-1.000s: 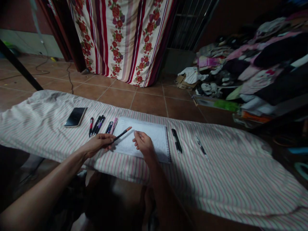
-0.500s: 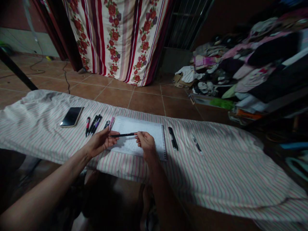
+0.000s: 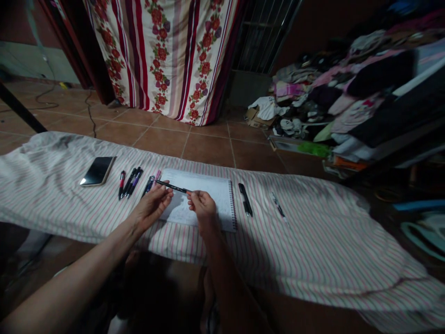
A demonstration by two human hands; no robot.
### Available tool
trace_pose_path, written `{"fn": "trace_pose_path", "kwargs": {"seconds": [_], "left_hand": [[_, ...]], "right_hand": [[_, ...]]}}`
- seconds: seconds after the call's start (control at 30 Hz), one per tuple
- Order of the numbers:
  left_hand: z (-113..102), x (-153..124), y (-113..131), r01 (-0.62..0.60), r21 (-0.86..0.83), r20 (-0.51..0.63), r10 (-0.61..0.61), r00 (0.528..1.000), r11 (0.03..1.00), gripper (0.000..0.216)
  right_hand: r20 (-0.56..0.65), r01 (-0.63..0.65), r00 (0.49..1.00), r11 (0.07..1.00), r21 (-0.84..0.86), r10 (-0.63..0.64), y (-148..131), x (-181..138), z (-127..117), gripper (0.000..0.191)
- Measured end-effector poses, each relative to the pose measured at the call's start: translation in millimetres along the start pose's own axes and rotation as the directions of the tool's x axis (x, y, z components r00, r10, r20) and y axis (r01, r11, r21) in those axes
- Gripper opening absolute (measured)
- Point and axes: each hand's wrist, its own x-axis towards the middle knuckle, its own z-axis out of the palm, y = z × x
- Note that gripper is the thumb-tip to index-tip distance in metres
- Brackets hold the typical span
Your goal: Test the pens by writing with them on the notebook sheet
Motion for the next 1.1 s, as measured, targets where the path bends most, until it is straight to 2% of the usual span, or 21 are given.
{"fn": "trace_pose_path", "kwargs": {"seconds": [0.2, 0.37, 0.53, 0.8, 0.93, 1.0, 1.1], "left_hand": [[5.1, 5.8, -4.8, 0.002, -0.035, -0.073, -0.005, 0.997, 0.999, 0.015], [6.0, 6.8, -6.4, 0.035, 0.003, -0.138, -0.034, 0.990, 0.999, 0.008], [4.4, 7.1, -9.7, 0.071, 0.020, -0.193, -0.066, 0.979, 0.997, 0.008], [8.0, 5.3, -8.9, 0.014, -0.013, -0.157, -0.016, 0.987, 1.000, 0.010], [5.6, 4.1, -9.3, -0.003, 0.008, -0.127, 0.004, 0.992, 1.000, 0.012], [4.2, 3.9, -9.8, -0.008, 0.024, -0.125, 0.011, 0.992, 1.000, 0.012], [3.4, 3.8, -10.4, -0.018, 0.046, -0.127, 0.024, 0.992, 0.999, 0.012]], "right_hand": [[0.040, 0.016, 0.999, 1.000, -0.003, -0.016, 6.3, -0.7, 2.8, 0.030], [0.055, 0.033, 0.998, 0.999, -0.017, -0.032, 7.5, -3.1, 2.0, 0.027], [0.080, 0.000, 0.997, 0.999, -0.040, 0.003, 6.0, -5.3, 4.5, 0.027], [0.033, -0.139, 0.990, 0.990, 0.019, 0.138, -8.9, -13.8, 13.4, 0.034], [0.025, -0.219, 0.975, 0.973, -0.069, 0.221, -13.3, -14.5, 14.0, 0.030], [0.027, -0.228, 0.972, 0.969, -0.096, 0.231, -12.7, -13.6, 14.4, 0.029], [0.056, -0.218, 0.974, 0.975, -0.050, 0.220, -9.9, -12.0, 14.6, 0.028]]}}
